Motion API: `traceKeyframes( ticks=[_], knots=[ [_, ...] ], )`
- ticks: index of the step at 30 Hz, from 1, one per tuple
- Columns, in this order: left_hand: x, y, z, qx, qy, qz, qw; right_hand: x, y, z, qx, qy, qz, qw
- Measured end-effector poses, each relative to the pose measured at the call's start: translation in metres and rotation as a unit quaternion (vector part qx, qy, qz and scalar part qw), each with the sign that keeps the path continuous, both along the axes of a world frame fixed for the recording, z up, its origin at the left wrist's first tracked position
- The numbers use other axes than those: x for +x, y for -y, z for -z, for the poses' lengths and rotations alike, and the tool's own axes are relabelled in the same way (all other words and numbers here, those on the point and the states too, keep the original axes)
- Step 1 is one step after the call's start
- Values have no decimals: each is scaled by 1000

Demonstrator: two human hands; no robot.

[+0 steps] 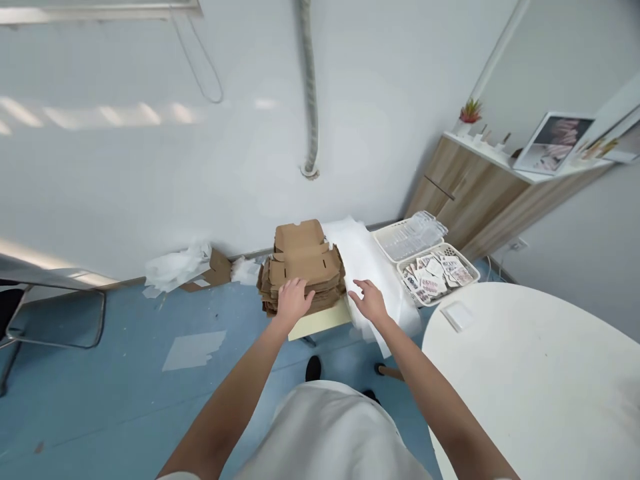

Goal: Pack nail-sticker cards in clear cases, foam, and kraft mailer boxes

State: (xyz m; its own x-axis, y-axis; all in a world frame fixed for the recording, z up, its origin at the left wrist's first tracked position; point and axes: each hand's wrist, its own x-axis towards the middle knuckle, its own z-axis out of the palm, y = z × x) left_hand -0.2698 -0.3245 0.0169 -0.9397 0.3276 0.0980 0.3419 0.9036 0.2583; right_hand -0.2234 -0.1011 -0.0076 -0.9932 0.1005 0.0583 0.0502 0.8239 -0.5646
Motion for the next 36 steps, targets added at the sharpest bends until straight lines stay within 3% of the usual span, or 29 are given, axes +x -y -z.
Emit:
traceKeyframes(
  ticks=[4, 7, 15, 18, 22, 26, 29, 32, 36],
  knots=[
    [-28, 25, 2, -20, 33, 29, 999, -55, 32, -28, 134, -18, 18, 991],
    [-39, 39, 11, -12, 75, 48, 996, -76, 53, -32, 216, 43, 43, 974],
    [-44, 54, 22, -9, 98, 109, 989, -93, 70, -29, 279, 120, 117, 946],
    [-45, 54, 20, -1, 96, 115, 989, -97, 75, -35, 269, 120, 114, 949],
    [-47, 52, 19, -7, 91, 126, 988, -101, 80, -48, 202, 73, 104, 971],
    [-48, 50, 19, -11, 58, 153, 986, -97, 73, -57, 45, 17, 149, 988],
    [-46, 51, 16, -18, 56, 144, 988, -78, 70, -55, -63, -48, 163, 983],
    [-44, 51, 10, -10, 32, 123, 992, -48, 81, -43, -24, -117, 162, 980],
    [-43, 47, -5, 32, -20, 118, 992, -23, 99, -25, 86, -2, 15, 996]
  ],
)
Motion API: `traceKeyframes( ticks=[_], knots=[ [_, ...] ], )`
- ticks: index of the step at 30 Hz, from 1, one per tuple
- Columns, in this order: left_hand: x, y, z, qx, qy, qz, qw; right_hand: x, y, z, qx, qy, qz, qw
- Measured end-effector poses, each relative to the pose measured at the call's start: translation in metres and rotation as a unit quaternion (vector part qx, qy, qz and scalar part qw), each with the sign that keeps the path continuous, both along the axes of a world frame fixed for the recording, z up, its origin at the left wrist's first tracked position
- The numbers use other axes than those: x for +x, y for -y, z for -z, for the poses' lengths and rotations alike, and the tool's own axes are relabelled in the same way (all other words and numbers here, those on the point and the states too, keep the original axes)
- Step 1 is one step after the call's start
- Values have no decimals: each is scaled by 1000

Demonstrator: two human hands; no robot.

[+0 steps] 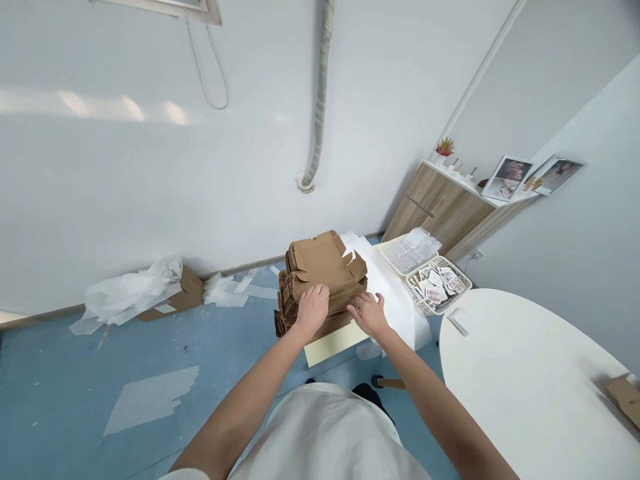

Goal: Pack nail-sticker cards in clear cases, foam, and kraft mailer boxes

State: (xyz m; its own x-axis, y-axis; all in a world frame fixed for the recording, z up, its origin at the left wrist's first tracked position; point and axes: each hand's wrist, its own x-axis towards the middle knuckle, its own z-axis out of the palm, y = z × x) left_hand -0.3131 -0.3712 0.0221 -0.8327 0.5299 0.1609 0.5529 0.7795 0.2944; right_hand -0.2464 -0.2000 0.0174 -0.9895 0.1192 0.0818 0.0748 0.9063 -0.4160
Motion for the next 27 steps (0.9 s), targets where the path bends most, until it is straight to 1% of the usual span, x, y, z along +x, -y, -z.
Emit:
traceKeyframes(
  ticks=[1, 2, 3, 5, 7, 8, 9, 11, 14, 17, 19, 21, 22, 23, 24, 26, 27],
  knots=[
    [1, -1, -4, 15, -4, 1, 1000, 2, 2, 2, -1, 27, -18, 999],
    [2, -3, -7, 31, -6, 4, 1000, 3, 1, 3, -24, 43, -23, 999],
    [4, -4, -10, 46, -5, 10, 999, 4, 0, 2, -67, 45, -18, 997],
    [9, -6, -13, 75, -3, 30, 997, 7, -8, -4, -197, 9, 26, 980],
    [17, -9, -11, 95, -4, 57, 994, 11, -19, -13, -319, -54, 98, 941],
    [21, -11, -8, 101, -4, 71, 992, 14, -26, -18, -351, -69, 121, 926],
    [26, -13, -6, 105, -4, 85, 991, 16, -32, -23, -361, -71, 139, 919],
    [36, -19, 0, 108, 1, 114, 988, 21, -46, -33, -338, -63, 189, 920],
    [47, -33, 8, 104, 12, 163, 981, 31, -67, -46, -243, -32, 273, 930],
    [56, -52, 10, 91, 16, 211, 973, 48, -89, -57, -154, 15, 316, 936],
    [63, -67, 8, 84, 15, 229, 970, 65, -103, -61, -139, 31, 334, 932],
    [72, -83, 4, 87, 13, 229, 969, 88, -117, -63, -175, 13, 350, 920],
    [77, -92, 3, 93, 12, 221, 971, 101, -125, -63, -213, -13, 357, 909],
    [83, -101, 2, 100, 13, 205, 973, 116, -133, -62, -264, -47, 363, 892],
    [89, -110, 3, 109, 16, 181, 977, 131, -142, -59, -325, -84, 368, 867],
    [100, -131, 9, 129, 42, 114, 984, 163, -159, -52, -444, -153, 376, 799],
    [107, -142, 14, 139, 72, 75, 985, 180, -168, -47, -491, -181, 381, 762]
  ],
)
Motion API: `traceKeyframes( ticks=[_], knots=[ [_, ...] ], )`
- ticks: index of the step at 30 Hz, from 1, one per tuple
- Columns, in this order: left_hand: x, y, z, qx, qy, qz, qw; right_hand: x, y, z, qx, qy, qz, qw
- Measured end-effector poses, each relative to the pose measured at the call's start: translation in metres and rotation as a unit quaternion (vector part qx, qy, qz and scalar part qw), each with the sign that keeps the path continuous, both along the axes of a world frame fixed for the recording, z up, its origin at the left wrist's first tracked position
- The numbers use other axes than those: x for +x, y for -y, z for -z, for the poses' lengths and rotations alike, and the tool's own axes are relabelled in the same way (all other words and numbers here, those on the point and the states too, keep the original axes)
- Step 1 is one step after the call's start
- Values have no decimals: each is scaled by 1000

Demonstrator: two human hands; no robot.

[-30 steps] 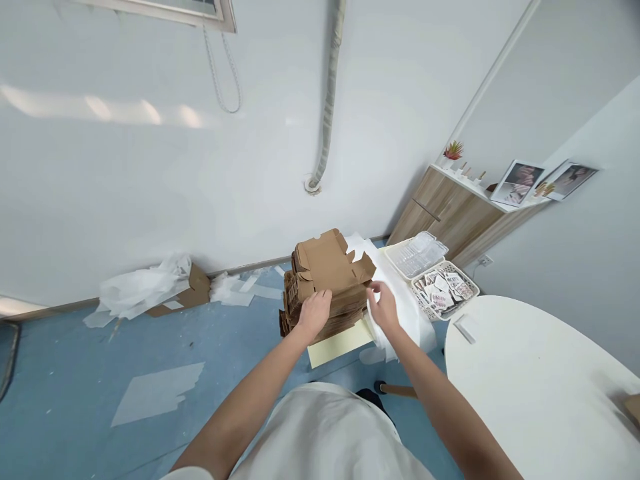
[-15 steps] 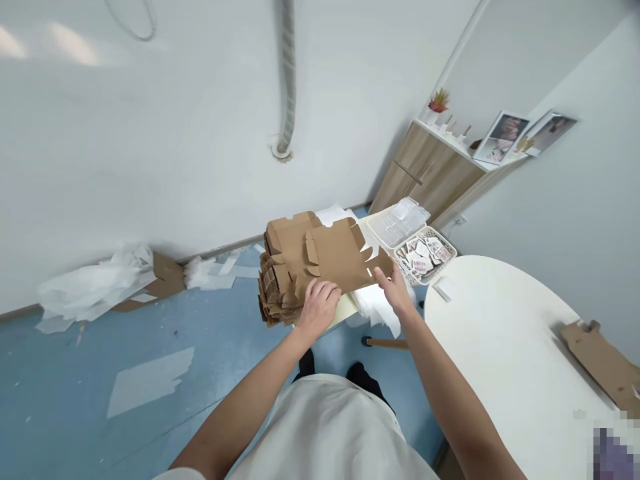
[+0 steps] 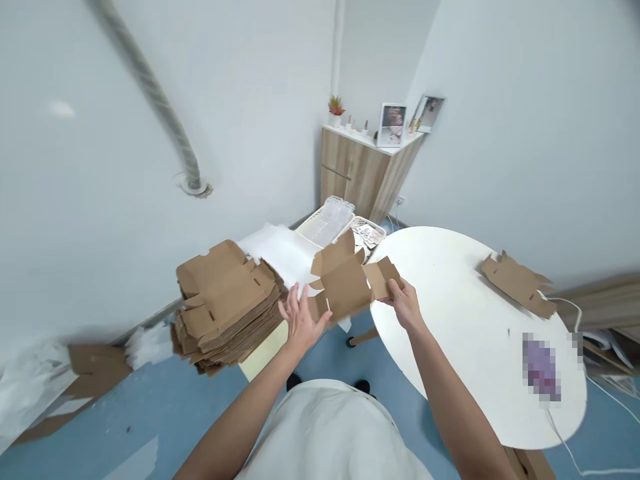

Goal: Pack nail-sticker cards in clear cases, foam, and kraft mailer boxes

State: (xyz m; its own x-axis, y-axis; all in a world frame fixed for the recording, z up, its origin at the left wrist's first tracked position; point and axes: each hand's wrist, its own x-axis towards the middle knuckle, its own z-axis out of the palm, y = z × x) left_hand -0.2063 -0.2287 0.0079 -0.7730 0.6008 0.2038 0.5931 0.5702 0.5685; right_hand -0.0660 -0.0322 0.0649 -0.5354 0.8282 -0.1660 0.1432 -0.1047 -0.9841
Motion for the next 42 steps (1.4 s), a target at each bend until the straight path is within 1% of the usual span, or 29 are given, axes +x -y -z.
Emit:
traceKeyframes(
  ticks=[1, 2, 3, 4, 7, 9, 12, 14, 16, 18, 21, 23, 25, 28, 31, 33, 35, 37, 39, 40, 42],
  knots=[
    [7, -12, 7, 4, 50, -27, 998, 17, -8, 5, -35, -33, 26, 998],
    [15, -24, 16, 7, 117, -39, 992, 35, -16, 11, -63, -57, 55, 995],
    [23, -37, 24, 3, 197, -38, 980, 52, -24, 17, -84, -78, 82, 990],
    [33, -50, 33, -15, 276, -39, 960, 69, -30, 22, -101, -96, 104, 985],
    [69, -87, 53, -64, 427, 33, 901, 119, -45, 39, -138, -139, 158, 968],
    [93, -109, 59, -80, 468, 58, 878, 150, -51, 49, -155, -156, 191, 957],
    [127, -138, 63, -96, 487, 72, 865, 190, -55, 68, -168, -169, 240, 941],
    [144, -153, 69, -105, 500, 93, 854, 212, -55, 82, -169, -172, 271, 932],
    [157, -163, 77, -109, 492, 104, 858, 230, -52, 97, -172, -166, 291, 926],
    [166, -168, 87, -117, 456, 105, 876, 244, -46, 110, -176, -150, 301, 925],
    [169, -172, 98, -145, 388, 133, 901, 257, -37, 127, -182, -118, 310, 926],
    [166, -174, 101, -162, 339, 160, 913, 262, -32, 136, -179, -90, 321, 925],
    [160, -178, 102, -163, 304, 175, 922, 266, -30, 145, -156, -40, 338, 927],
    [151, -188, 100, -144, 298, 186, 925, 270, -28, 155, -78, 84, 349, 930],
    [145, -202, 99, -140, 306, 199, 920, 270, -29, 160, -19, 188, 330, 925],
    [143, -210, 98, -147, 305, 211, 917, 267, -31, 160, -9, 224, 329, 917],
    [142, -213, 97, -141, 277, 239, 920, 264, -32, 158, -7, 248, 344, 905],
    [142, -212, 94, -121, 206, 275, 931, 262, -32, 157, 1, 275, 365, 890],
    [143, -206, 90, -105, 112, 312, 938, 264, -31, 157, 18, 306, 380, 873],
    [144, -203, 87, -101, 70, 334, 935, 266, -31, 158, 28, 320, 383, 866],
    [147, -196, 80, -99, 8, 393, 914, 271, -32, 157, 42, 344, 382, 857]
  ],
)
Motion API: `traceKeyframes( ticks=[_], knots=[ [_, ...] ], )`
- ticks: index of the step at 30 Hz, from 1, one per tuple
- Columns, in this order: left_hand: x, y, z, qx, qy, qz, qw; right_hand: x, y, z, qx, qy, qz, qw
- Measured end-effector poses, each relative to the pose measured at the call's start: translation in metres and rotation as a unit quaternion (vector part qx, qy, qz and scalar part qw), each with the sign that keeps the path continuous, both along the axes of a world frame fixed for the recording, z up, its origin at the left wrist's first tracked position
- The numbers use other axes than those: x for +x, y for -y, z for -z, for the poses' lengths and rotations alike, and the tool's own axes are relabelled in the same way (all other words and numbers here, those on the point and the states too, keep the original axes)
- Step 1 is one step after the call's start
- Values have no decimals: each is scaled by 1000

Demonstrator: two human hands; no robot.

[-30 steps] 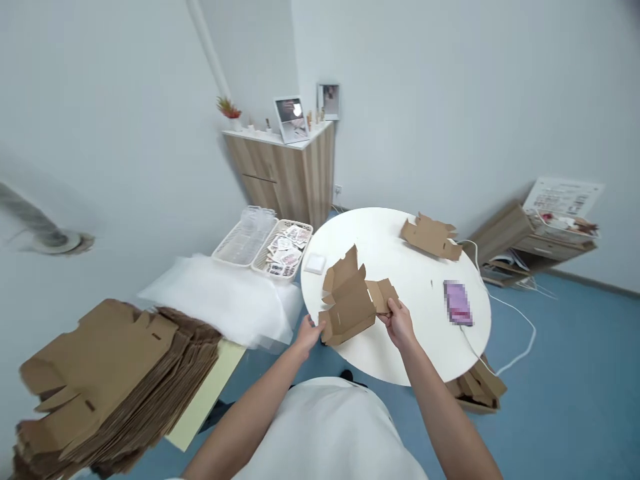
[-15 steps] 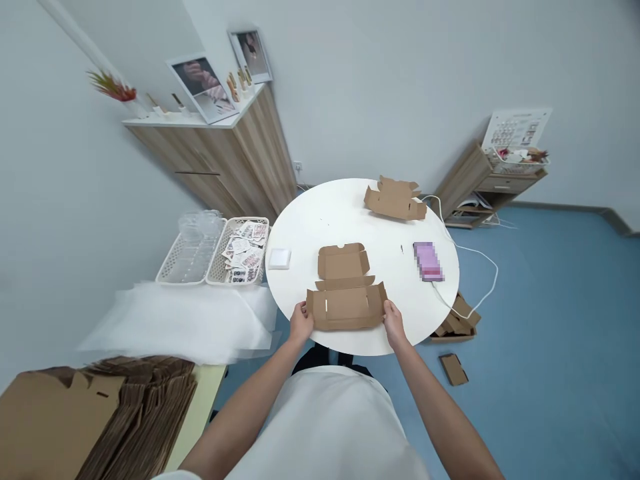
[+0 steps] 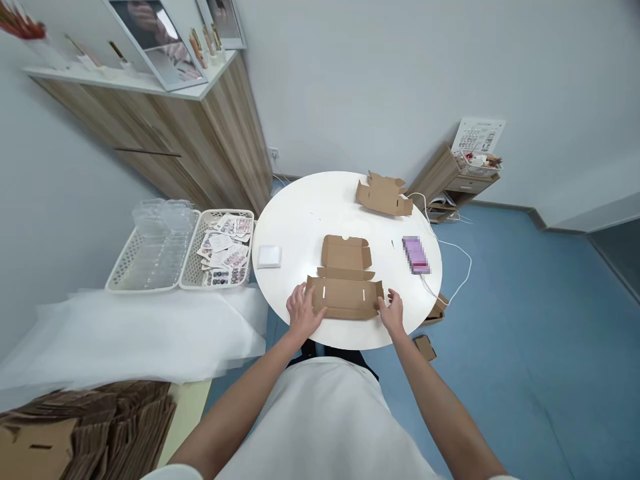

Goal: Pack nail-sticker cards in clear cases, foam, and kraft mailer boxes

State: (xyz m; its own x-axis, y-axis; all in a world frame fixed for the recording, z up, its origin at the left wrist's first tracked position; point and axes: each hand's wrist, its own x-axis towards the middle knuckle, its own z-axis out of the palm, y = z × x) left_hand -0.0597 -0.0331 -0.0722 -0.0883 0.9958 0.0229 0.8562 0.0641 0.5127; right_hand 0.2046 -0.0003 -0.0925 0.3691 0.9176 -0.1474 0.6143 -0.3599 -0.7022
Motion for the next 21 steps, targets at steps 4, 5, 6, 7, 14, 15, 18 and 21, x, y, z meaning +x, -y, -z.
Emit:
traceKeyframes(
  ticks=[4, 5, 6, 7, 14, 15, 18, 21],
  knots=[
    [8, 6, -11, 4, -42, 161, 986, 5, -15, -7, -15, 15, -1, 1000],
    [10, 6, -12, -1, -50, 191, 980, 5, -22, -10, -22, 11, 1, 1000],
    [12, 5, -12, -9, -60, 214, 975, 4, -29, -13, -28, 4, 3, 1000],
    [14, 3, -11, -17, -70, 231, 970, 3, -37, -16, -36, -7, 4, 999],
    [21, -10, -1, -58, -113, 229, 965, -5, -96, -26, -106, -94, -60, 988],
    [21, -12, 0, -63, -116, 220, 966, -6, -104, -25, -115, -98, -68, 986],
    [23, -17, 2, -81, -122, 201, 968, -10, -123, -17, -135, -94, -94, 982],
    [24, -23, 2, -99, -134, 190, 968, -14, -134, -9, -142, -89, -122, 978]
  ],
)
